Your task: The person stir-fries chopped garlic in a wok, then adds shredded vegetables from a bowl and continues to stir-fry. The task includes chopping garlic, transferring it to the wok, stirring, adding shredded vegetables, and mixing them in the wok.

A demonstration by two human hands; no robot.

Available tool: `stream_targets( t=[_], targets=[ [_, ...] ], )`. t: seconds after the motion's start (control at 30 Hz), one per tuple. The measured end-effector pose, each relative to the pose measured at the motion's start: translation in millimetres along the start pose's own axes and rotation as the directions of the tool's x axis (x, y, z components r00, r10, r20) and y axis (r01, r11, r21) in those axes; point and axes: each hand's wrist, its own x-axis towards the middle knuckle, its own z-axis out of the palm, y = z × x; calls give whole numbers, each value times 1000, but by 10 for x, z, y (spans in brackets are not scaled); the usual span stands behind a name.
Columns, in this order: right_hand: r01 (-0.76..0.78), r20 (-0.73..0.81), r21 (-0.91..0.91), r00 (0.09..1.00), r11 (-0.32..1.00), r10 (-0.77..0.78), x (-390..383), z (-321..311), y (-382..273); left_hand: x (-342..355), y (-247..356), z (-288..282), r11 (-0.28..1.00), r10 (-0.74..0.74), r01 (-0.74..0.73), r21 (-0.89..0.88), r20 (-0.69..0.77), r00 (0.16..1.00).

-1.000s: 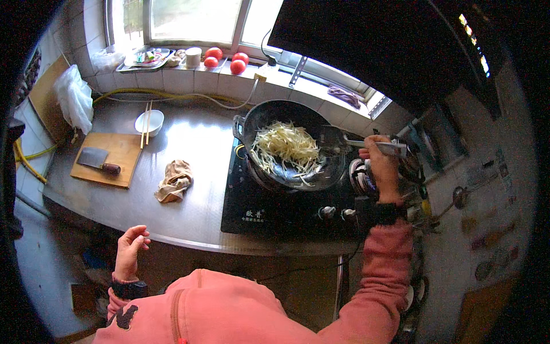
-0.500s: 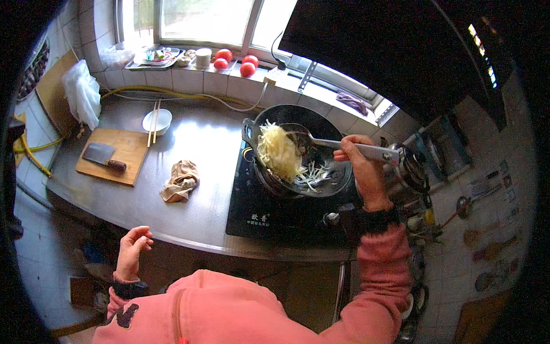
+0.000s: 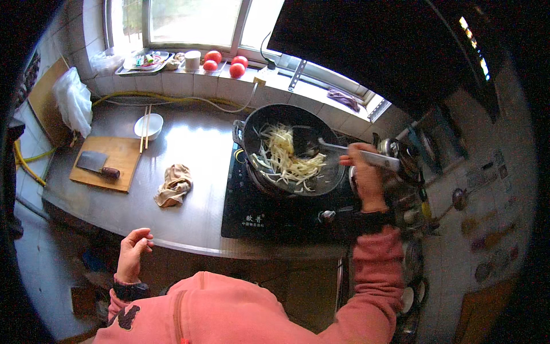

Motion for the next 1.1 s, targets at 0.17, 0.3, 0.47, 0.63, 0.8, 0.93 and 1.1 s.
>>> stream_targets(
  t=[0.17, 0.3, 0.47, 0.63, 0.8, 0.93, 1.1],
  targets=[
    [-18, -93, -96, 996, 995, 10, 532, -306, 323, -87, -57, -64, 999, -32, 32, -8, -39, 999],
    [-83, 35, 174, 996, 981, 78, 812, 34, 546, -170, -46, -78, 999, -40, 40, -13, -65, 997],
    [-50, 317, 139, 948, 989, 3, 600, 354, 338, -188, -22, -51, 999, -32, 32, 2, -77, 997],
    [213, 666, 130, 705, 968, -245, 189, 32, -11, -74, 0, 44, 999, -40, 40, 23, -16, 999],
    [377, 718, 52, 630, 925, -297, -156, -493, -395, 55, 17, 124, 998, -38, 35, 52, 46, 998],
    [515, 805, -56, 530, 855, -267, -181, -792, -724, 105, 10, 127, 997, -39, 35, 63, 60, 997],
    [461, 789, -43, 560, 886, -253, -130, -488, -432, 136, 9, 151, 998, -47, 45, 37, 74, 996]
  ],
)
